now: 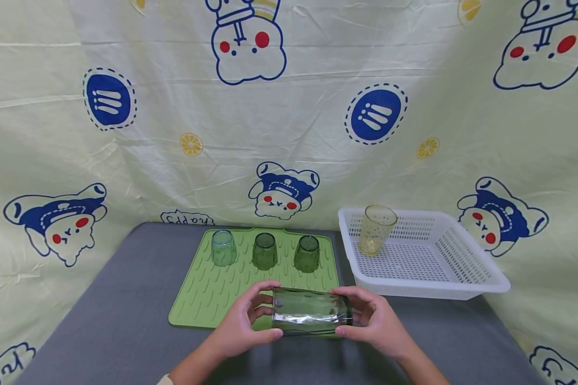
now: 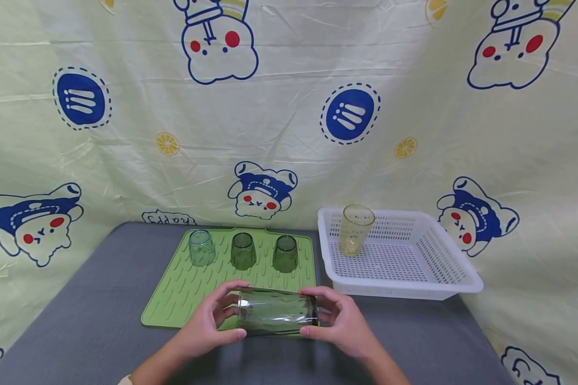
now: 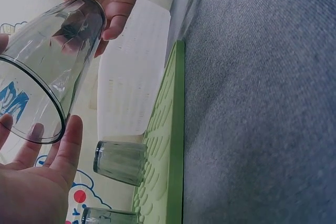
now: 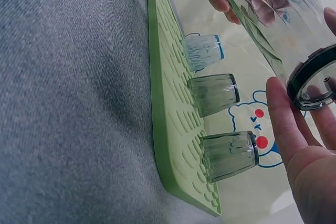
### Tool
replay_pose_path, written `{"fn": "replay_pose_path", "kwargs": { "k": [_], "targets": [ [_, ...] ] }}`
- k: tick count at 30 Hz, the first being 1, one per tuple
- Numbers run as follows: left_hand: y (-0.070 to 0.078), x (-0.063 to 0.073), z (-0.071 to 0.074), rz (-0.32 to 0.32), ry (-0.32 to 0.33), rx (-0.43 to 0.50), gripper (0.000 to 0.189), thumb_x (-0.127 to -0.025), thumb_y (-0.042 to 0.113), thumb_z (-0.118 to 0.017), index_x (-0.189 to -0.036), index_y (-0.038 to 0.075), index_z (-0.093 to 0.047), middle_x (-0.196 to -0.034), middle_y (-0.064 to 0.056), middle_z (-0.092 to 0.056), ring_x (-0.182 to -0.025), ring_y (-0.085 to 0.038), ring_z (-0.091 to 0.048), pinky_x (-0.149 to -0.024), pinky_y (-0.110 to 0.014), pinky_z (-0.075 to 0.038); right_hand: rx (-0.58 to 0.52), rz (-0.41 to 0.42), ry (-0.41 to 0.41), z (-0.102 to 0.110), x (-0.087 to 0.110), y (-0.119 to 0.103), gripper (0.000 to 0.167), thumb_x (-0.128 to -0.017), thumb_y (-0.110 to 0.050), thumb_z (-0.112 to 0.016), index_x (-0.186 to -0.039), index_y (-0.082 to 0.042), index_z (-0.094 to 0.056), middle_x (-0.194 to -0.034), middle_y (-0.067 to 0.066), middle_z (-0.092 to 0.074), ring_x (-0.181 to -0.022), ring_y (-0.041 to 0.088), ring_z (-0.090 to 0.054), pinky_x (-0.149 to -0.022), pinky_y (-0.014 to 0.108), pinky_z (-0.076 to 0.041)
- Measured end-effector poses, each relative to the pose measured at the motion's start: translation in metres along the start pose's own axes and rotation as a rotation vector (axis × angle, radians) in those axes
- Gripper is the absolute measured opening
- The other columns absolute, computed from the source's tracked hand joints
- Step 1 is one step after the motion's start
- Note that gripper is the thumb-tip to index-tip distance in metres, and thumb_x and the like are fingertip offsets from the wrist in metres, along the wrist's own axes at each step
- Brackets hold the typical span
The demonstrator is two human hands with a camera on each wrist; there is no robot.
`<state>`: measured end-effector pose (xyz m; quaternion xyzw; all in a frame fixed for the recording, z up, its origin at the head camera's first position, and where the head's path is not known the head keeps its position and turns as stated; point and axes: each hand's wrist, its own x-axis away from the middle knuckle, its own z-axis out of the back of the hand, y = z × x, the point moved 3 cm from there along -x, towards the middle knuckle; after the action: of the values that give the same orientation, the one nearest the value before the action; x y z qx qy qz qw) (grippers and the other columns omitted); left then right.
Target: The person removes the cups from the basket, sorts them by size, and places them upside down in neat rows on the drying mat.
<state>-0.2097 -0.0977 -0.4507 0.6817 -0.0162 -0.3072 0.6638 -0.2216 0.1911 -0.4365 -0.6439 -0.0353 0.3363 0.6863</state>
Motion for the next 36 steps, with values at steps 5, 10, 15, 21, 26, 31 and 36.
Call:
{"fn": "replay_pose_path", "kwargs": {
  "k": [5,10,15,21,26,31,36],
  "targets": [
    [-0.003,0.001,0.004,0.024,-0.014,-0.009,0.079,-0.083,0.001,-0.082,-0.150,0.013,-0.044,-0.147,-0.020,-0.049,-0.123,-0.021,-0.060,-0.103,-0.029,-0.054,0.014,-0.015,0.020,-0.002,-0.002,0.001,0.058,-0.080,0.011,-0.079,-0.133,0.010,-0.057,-0.132,-0.003,-0.068,-0.112,0.009,-0.068,-0.094,0.029,-0.060],
    [-0.006,0.004,0.015,0.047,-0.018,-0.064,0.087,-0.083,0.004,-0.083,-0.155,0.018,-0.038,-0.151,-0.022,-0.045,-0.127,-0.023,-0.058,-0.105,-0.030,-0.054,0.040,-0.078,0.051,-0.004,-0.004,0.005,0.057,-0.081,0.006,-0.081,-0.134,0.007,-0.059,-0.130,-0.006,-0.068,-0.114,0.009,-0.067,-0.093,0.029,-0.060],
    [-0.007,0.008,0.030,0.060,0.009,-0.122,0.090,-0.082,0.006,-0.084,-0.157,0.019,-0.035,-0.150,-0.021,-0.043,-0.127,-0.034,-0.057,-0.105,-0.034,-0.054,0.065,-0.103,0.085,-0.005,-0.008,0.011,0.056,-0.081,0.003,-0.083,-0.132,0.005,-0.060,-0.128,-0.008,-0.069,-0.115,0.007,-0.067,-0.093,0.029,-0.060],
    [-0.008,0.013,0.050,0.115,0.071,-0.244,0.090,-0.081,0.009,-0.086,-0.157,0.021,-0.037,-0.148,-0.018,-0.047,-0.125,-0.043,-0.056,-0.105,-0.035,-0.054,0.043,-0.111,0.107,-0.008,-0.015,0.015,0.058,-0.080,0.004,-0.083,-0.133,0.007,-0.059,-0.128,-0.008,-0.069,-0.113,0.009,-0.069,-0.090,0.032,-0.062],
    [-0.010,0.017,0.066,0.171,0.111,-0.411,0.087,-0.082,0.016,-0.087,-0.154,0.017,-0.040,-0.144,-0.020,-0.052,-0.123,-0.043,-0.057,-0.105,-0.044,-0.054,0.054,-0.109,0.133,-0.008,-0.021,0.015,0.058,-0.079,0.003,-0.083,-0.133,0.006,-0.060,-0.131,0.006,-0.068,-0.111,0.011,-0.070,-0.088,0.036,-0.063],
    [-0.014,0.022,0.082,0.199,0.117,-0.607,0.082,-0.082,0.025,-0.087,-0.152,0.012,-0.045,-0.144,-0.020,-0.053,-0.124,-0.038,-0.058,-0.104,-0.050,-0.053,0.062,-0.151,0.172,-0.010,-0.029,0.015,0.060,-0.077,0.002,-0.086,-0.132,0.002,-0.061,-0.135,0.022,-0.062,-0.110,0.012,-0.071,-0.087,0.037,-0.063],
    [-0.018,0.027,0.096,0.194,0.120,-0.771,0.080,-0.082,0.030,-0.087,-0.149,0.009,-0.049,-0.143,-0.015,-0.054,-0.122,-0.037,-0.059,-0.101,-0.052,-0.054,0.093,-0.173,0.204,-0.011,-0.035,0.017,0.059,-0.077,0.000,-0.087,-0.131,0.000,-0.063,-0.135,0.026,-0.060,-0.108,0.011,-0.071,-0.083,0.035,-0.064]
  ]
}}
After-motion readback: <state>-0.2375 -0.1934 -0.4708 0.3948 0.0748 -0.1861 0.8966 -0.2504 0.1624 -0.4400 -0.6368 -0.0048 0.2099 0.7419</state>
